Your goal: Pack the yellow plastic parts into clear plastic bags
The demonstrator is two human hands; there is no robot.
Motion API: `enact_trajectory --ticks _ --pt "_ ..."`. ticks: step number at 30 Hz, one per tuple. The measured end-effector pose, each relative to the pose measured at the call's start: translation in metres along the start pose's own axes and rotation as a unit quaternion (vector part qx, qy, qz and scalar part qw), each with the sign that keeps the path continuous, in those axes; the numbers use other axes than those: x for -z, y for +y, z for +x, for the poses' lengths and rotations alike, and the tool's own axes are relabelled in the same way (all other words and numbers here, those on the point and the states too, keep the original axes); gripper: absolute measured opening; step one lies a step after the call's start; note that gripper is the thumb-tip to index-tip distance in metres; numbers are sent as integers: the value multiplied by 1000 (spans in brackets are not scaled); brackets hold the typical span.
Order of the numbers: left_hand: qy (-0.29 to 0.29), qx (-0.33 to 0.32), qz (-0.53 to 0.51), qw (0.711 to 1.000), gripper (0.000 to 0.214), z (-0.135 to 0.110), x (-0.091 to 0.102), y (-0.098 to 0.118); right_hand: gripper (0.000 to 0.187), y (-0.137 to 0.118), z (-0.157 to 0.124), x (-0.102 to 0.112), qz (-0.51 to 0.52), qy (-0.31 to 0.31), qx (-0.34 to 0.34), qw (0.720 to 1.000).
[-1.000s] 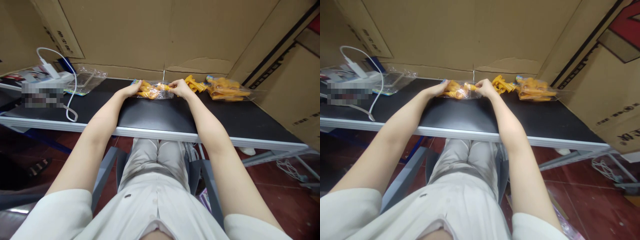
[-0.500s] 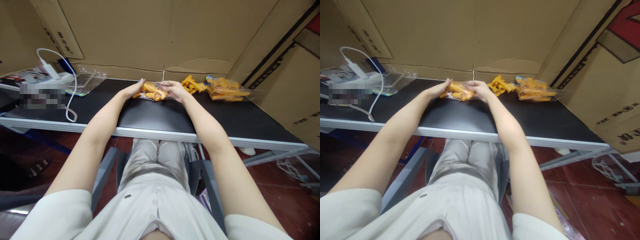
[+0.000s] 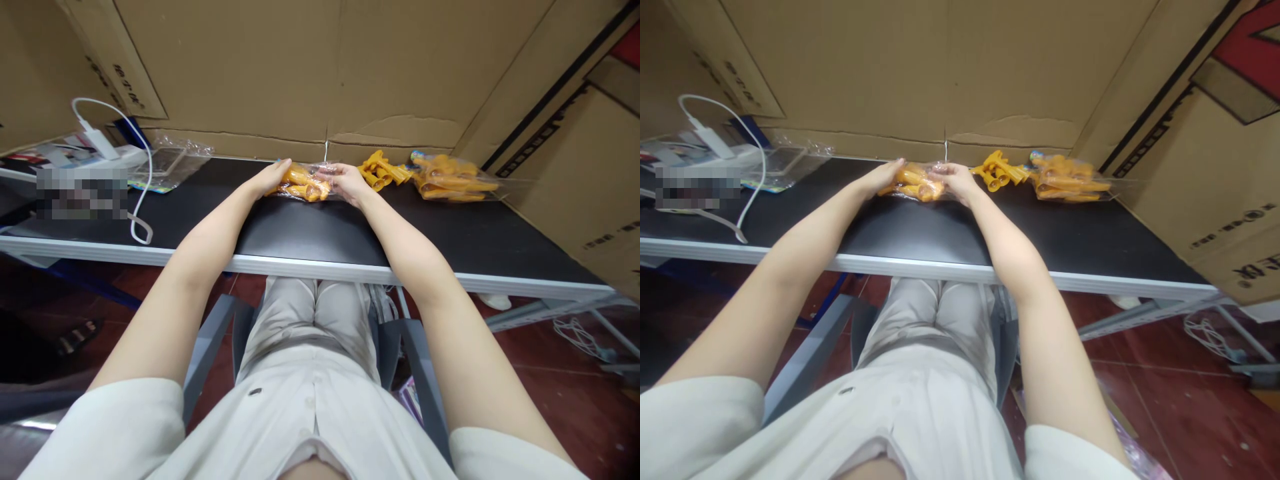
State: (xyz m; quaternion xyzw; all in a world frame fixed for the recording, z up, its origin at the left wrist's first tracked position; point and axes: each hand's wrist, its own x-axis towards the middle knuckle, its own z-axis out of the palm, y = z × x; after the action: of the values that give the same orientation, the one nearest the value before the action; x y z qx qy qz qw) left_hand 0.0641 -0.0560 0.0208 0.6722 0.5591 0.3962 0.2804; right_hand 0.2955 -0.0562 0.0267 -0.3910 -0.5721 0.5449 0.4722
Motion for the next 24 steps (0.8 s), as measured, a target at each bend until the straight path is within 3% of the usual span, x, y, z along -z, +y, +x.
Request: enact_trajectory --ticks 6,12,16,21,24 --pt "11 41 23 999 60 -8 3 12 28 0 -3 -5 -20 4 8 1000" --pt "18 32 -10 999 69 -2 0 1 21 -2 -4 -11 17 25 4 1000" --pt "24 -10 -35 999 54 -1 2 -2 21 0 -1 -10 33 26 6 999" --pt "42 -64 8 997 24 1 7 -3 25 4 5 -11 68 14 4 998" --pt "58 -83 13 995 18 4 7 -5 29 4 4 -16 113 6 0 994"
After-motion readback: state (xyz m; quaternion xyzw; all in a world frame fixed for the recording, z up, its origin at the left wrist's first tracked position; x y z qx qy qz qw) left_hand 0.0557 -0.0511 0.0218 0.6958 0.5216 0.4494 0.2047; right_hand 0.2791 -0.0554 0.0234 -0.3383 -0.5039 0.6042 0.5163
